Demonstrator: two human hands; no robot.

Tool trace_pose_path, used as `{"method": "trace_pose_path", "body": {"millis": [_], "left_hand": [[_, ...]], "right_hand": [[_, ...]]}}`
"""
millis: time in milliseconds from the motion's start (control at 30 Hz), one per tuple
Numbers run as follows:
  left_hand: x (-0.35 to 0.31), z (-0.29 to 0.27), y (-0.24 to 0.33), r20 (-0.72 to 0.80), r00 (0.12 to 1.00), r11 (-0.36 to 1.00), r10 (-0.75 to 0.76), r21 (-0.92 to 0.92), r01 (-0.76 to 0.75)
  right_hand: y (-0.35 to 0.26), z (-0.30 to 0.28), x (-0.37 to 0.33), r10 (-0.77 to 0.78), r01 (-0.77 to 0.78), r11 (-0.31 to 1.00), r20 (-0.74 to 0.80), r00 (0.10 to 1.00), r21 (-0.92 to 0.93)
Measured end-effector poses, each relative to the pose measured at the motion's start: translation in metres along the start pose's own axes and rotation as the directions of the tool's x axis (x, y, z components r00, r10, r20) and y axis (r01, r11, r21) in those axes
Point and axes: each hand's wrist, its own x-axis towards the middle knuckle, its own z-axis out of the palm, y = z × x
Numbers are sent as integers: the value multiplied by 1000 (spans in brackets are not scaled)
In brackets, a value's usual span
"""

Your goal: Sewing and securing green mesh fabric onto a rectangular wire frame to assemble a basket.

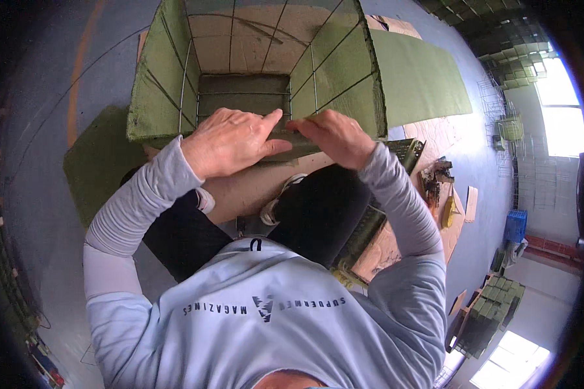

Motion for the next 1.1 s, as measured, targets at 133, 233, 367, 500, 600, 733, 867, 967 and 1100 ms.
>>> {"method": "trace_pose_path", "body": {"millis": [133, 233, 367, 500, 600, 733, 867, 967, 1100], "left_hand": [[6, 4, -16, 169, 982, 988, -84, -114, 105], [13, -17, -29, 405, 911, 860, -80, -434, 268], [-18, -7, -19, -550, 835, 999, 33, 7, -35], [-46, 16, -7, -422, 891, 945, 166, 326, -22], [-35, 14, -7, -414, 899, 941, 143, 337, 5], [-25, 7, -15, -164, 987, 965, -1, 259, 44], [-22, 14, -23, -380, 918, 963, 115, 271, -8], [-34, 20, -10, -596, 735, 936, 324, 314, -158], [-52, 53, 29, -452, 857, 896, -249, -444, 27]], "right_hand": [[21, 12, 28, -69, 83, 988, 105, 992, -132], [9, 5, 25, -3, 34, 990, -224, 974, 138], [-28, 7, -25, -252, 180, 968, -700, 668, -176], [-33, 44, -22, -382, 170, 904, -561, 734, -392], [-27, 38, -12, -371, 155, 900, -528, 764, -407], [-25, 19, -8, -393, 332, 919, -509, 766, -212], [-21, 24, -61, 168, 135, 939, -763, 624, 317], [-3, 78, -79, 481, 95, 634, -488, 729, 767], [-7, 125, -95, 545, 33, 459, -310, 779, 888]]}}
